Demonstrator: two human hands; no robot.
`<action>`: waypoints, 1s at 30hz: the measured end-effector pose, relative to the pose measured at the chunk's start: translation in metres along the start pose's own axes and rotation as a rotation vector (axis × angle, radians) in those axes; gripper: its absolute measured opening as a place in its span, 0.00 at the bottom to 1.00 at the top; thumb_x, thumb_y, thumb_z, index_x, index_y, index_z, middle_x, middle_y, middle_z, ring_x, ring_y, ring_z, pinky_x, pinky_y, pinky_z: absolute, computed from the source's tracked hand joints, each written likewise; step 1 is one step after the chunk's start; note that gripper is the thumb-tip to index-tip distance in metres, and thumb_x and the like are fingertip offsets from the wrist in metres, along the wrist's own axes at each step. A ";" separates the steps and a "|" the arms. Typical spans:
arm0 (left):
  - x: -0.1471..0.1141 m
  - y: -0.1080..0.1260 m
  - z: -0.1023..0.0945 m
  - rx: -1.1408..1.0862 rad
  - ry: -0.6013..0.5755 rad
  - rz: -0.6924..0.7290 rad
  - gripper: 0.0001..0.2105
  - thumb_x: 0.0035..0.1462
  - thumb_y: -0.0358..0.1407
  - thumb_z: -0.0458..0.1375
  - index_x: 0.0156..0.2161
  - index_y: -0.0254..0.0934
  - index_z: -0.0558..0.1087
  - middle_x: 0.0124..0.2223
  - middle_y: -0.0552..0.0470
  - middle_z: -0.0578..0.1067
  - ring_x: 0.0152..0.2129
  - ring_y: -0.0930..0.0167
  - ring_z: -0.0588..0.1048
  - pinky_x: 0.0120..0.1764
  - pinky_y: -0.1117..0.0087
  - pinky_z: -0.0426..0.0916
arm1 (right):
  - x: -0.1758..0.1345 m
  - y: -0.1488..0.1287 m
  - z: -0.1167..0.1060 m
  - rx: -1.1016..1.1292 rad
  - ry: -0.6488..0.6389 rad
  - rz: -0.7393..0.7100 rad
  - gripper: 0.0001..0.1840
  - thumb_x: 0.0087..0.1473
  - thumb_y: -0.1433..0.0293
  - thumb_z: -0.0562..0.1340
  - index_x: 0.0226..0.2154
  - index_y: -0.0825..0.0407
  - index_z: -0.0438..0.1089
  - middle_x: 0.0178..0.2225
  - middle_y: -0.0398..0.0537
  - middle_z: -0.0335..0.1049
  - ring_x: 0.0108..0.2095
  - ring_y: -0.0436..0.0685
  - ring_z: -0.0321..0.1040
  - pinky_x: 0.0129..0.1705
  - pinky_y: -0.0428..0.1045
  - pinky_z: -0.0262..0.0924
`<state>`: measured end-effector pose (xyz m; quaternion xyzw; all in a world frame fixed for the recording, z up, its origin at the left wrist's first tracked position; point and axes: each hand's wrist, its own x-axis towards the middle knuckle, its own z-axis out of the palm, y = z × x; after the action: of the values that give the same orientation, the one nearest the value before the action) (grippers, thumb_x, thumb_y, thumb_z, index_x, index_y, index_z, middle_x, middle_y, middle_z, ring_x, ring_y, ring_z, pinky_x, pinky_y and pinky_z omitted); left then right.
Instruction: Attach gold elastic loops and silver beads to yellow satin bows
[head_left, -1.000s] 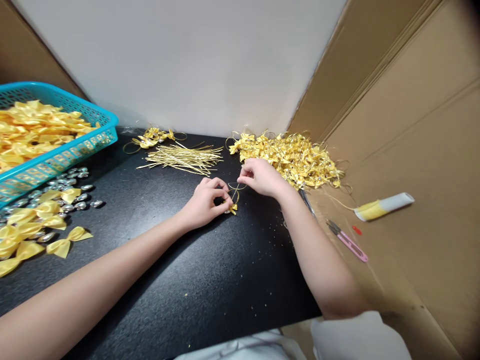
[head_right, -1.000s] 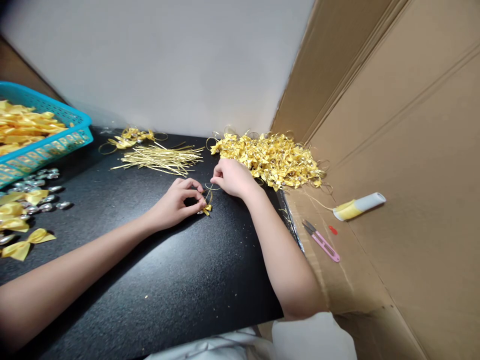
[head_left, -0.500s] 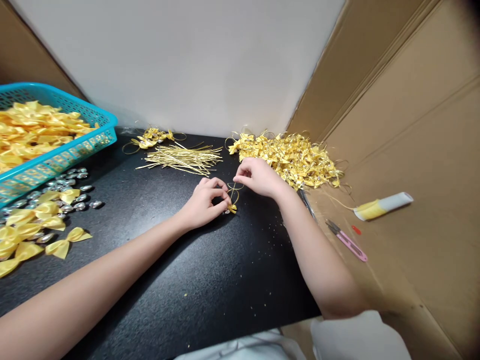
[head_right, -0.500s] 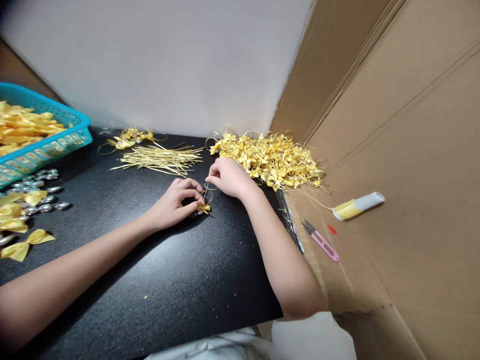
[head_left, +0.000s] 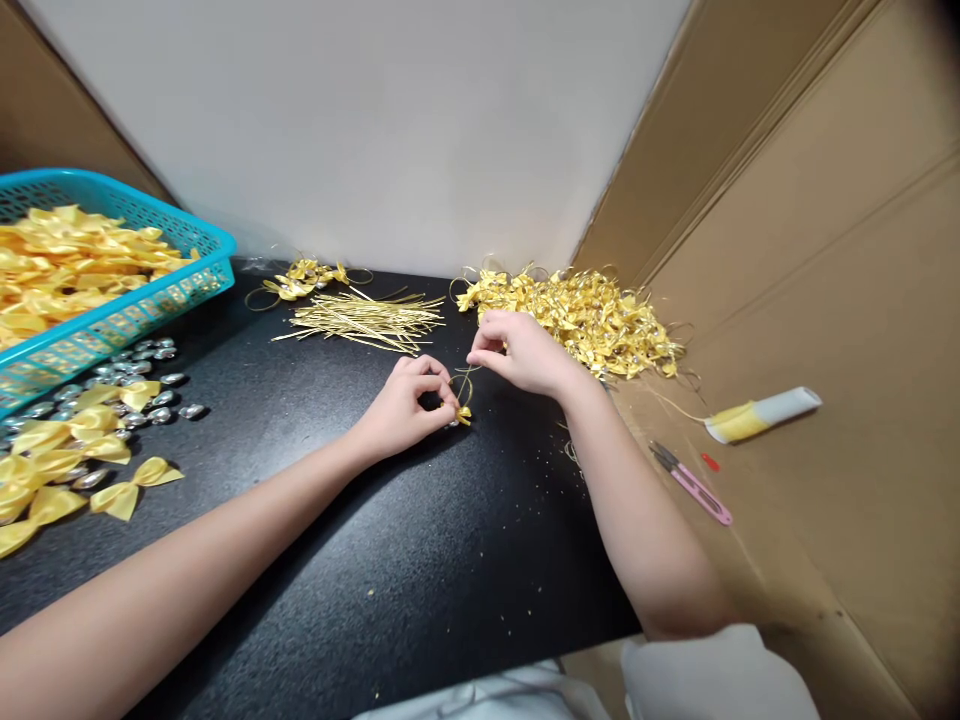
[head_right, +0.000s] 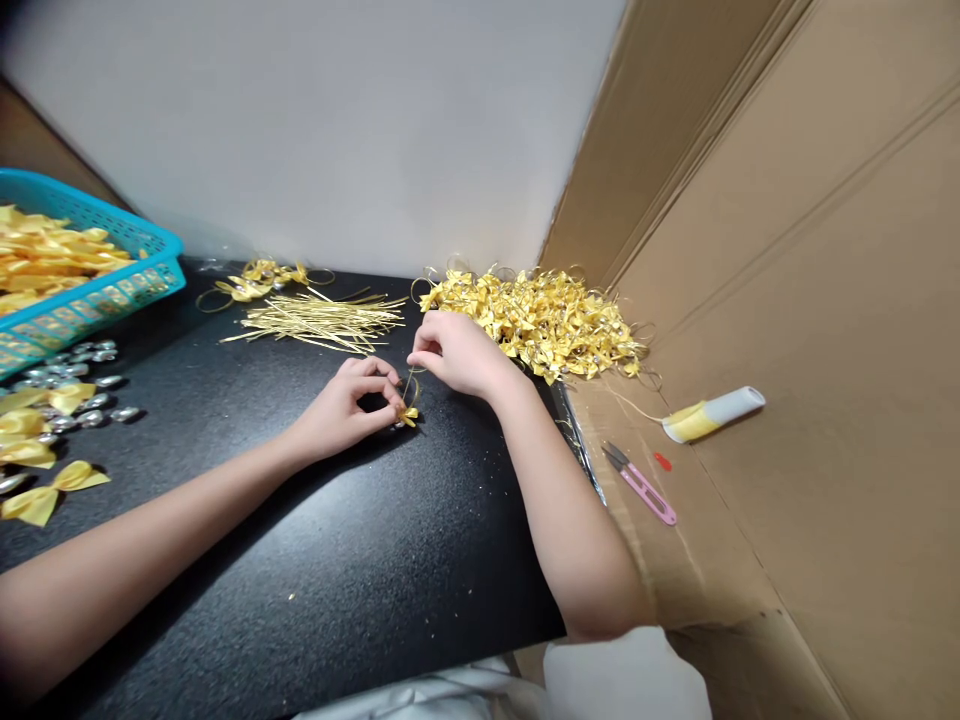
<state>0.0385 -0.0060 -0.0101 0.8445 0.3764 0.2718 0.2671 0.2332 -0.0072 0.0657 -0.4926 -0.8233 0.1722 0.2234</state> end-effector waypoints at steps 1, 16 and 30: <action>0.000 0.000 0.000 -0.002 0.009 0.000 0.06 0.51 0.35 0.59 0.25 0.38 0.73 0.38 0.52 0.71 0.40 0.64 0.66 0.50 0.57 0.61 | -0.001 -0.001 -0.002 -0.010 -0.002 0.000 0.09 0.53 0.76 0.65 0.23 0.55 0.70 0.27 0.41 0.61 0.31 0.49 0.59 0.36 0.46 0.53; -0.004 0.000 0.002 0.055 0.101 0.034 0.03 0.49 0.34 0.57 0.31 0.38 0.71 0.42 0.49 0.69 0.42 0.62 0.66 0.50 0.57 0.61 | 0.001 0.003 0.007 -0.058 -0.021 -0.009 0.08 0.57 0.74 0.63 0.26 0.55 0.70 0.30 0.42 0.62 0.32 0.49 0.60 0.36 0.46 0.53; 0.000 -0.004 -0.008 -0.069 0.018 0.163 0.09 0.54 0.40 0.56 0.36 0.44 0.77 0.39 0.52 0.80 0.40 0.63 0.73 0.48 0.57 0.65 | 0.003 -0.002 0.009 -0.085 0.001 -0.012 0.06 0.59 0.69 0.61 0.32 0.54 0.72 0.36 0.46 0.68 0.37 0.51 0.65 0.42 0.47 0.58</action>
<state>0.0309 -0.0016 -0.0074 0.8602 0.2991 0.3130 0.2694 0.2255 -0.0056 0.0596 -0.4967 -0.8327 0.1353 0.2038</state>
